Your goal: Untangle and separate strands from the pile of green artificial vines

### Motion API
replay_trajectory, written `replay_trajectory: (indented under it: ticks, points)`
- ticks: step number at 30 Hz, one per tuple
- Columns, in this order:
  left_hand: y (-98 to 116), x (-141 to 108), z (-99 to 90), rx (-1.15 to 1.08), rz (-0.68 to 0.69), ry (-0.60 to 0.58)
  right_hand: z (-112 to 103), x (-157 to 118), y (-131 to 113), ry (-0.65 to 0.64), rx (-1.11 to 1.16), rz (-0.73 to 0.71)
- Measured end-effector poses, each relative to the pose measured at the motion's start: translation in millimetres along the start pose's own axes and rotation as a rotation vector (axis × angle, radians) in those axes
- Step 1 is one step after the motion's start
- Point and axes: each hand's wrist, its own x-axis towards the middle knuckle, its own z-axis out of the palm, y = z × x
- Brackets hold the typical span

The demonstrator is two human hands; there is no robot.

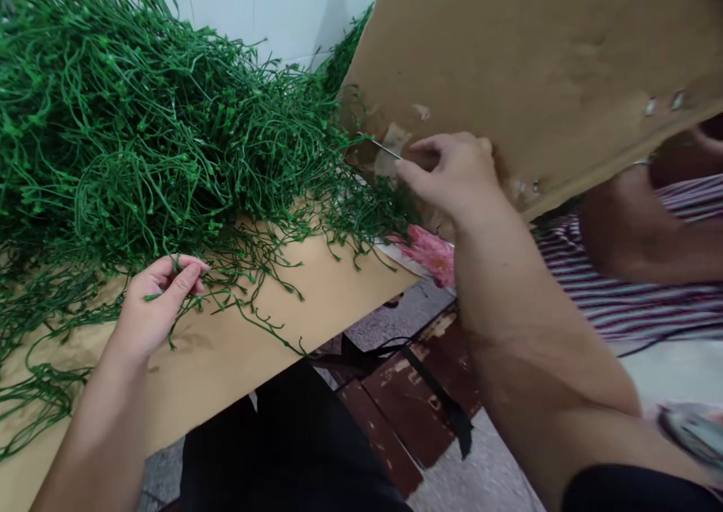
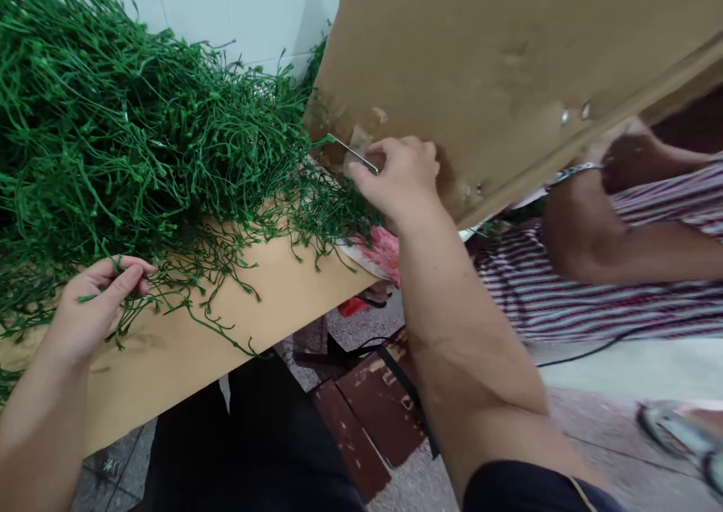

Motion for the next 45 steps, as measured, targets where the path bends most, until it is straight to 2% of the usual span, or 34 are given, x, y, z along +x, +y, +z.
replay_trajectory:
  ticks: [2,3,4,7,9,11,13,16,20,23,29,35,40,45]
  points:
    - [0.7,0.9,0.9,-0.003,-0.001,-0.005,-3.3,-12.1,-29.2,0.072,0.086,0.006]
    - [1.3,1.1,1.6,-0.009,-0.001,-0.010,-3.3,-19.9,-48.1,0.083,0.206,-0.015]
    - [1.8,1.2,2.5,-0.015,-0.003,-0.018,-2.1,-28.5,-68.8,0.025,0.351,-0.082]
    - [2.6,0.9,5.1,-0.040,-0.022,-0.033,8.7,-55.5,-131.8,-0.245,0.660,-0.340]
    - [1.9,0.9,6.1,-0.071,-0.017,-0.043,19.0,-70.2,-167.1,-0.449,0.771,-0.482]
    - [0.3,1.4,5.9,-0.123,0.005,-0.041,29.4,-79.6,-192.5,-0.621,0.829,-0.540]
    - [-1.4,2.0,5.2,-0.191,0.029,-0.006,38.6,-83.7,-207.2,-0.752,0.870,-0.509]
    - [-1.9,2.4,4.5,-0.255,0.047,0.058,48.4,-83.7,-213.5,-0.864,0.965,-0.417]
    - [-0.5,1.8,4.6,-0.302,0.031,-0.010,49.6,-80.8,-212.1,-0.906,1.199,-0.330]
    - [-1.6,1.0,4.7,-0.282,0.020,-0.071,43.9,-78.5,-212.4,-0.899,1.288,-0.271]
    - [-6.1,-0.2,5.8,-0.103,-0.015,-0.046,40.4,-77.2,-211.2,-0.851,1.325,-0.120]
    - [-5.1,-0.1,5.4,-0.031,0.060,-0.048,51.5,-81.4,-211.5,-0.935,1.426,-0.089]
    - [-2.6,-0.1,7.9,-0.085,0.068,-0.113,59.2,-80.7,-212.3,-0.826,1.453,0.081]
    - [-4.0,1.3,9.1,-0.148,0.021,-0.100,53.0,-81.4,-212.0,-0.825,1.353,-0.020]
